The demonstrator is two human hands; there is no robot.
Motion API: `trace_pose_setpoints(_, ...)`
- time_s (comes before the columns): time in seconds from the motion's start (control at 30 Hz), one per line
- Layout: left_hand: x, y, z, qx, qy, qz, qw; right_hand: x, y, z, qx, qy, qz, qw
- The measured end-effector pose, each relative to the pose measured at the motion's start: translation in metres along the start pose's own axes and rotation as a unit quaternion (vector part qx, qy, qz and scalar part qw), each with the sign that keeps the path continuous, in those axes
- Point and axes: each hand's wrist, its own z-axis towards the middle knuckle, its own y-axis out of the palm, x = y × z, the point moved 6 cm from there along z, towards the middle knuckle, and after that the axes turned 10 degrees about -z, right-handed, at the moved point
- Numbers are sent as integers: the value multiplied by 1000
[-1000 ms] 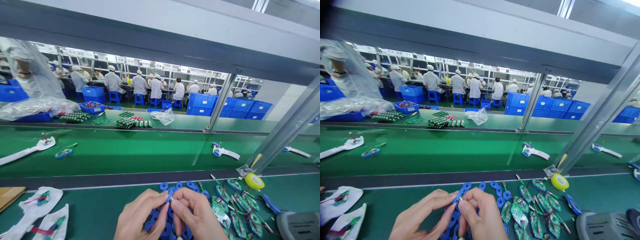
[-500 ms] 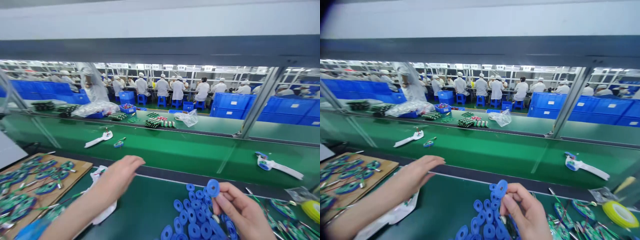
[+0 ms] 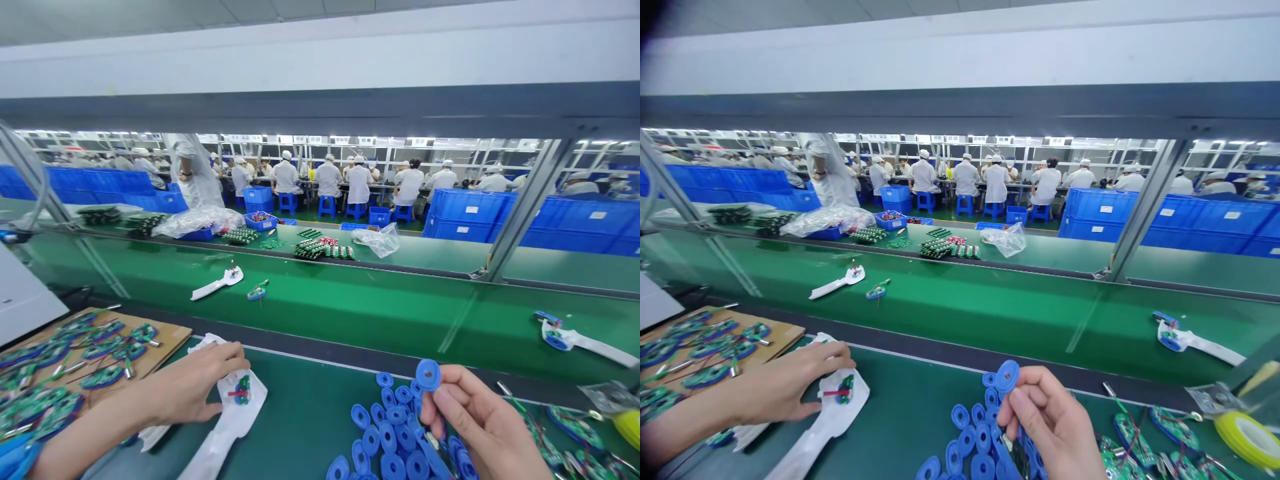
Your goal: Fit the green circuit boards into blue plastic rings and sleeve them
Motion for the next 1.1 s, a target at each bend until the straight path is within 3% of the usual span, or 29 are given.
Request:
trace_pose_setpoints(0.1, -3, 1, 6, 47, -36, -143, 988, 2, 2, 2, 5, -2, 24, 1000)
trace_pose_setpoints(0.23, 9, 1, 22, 95, -65, -322, 940, 7, 4, 5, 31, -15, 15, 999)
trace_pose_setpoints(0.4, 67, -3, 44, 89, -58, -555, 825, 6, 5, 8, 64, -60, -34, 996)
trace_pose_setpoints(0.57, 140, -3, 65, 98, 54, -534, 838, -9, 1, 3, 84, -148, -124, 978)
trace_pose_setpoints(0.67, 164, 0, 73, 139, 133, -512, 837, -23, 1, -5, 87, -229, -198, 949)
trace_pose_setpoints(0.83, 172, 7, 72, 172, 164, -502, 831, -36, 10, -17, 69, -371, -310, 872)
trace_pose_setpoints(1.1, 176, 7, 66, 175, 155, -494, 838, -32, 14, -24, 105, -415, -347, 834)
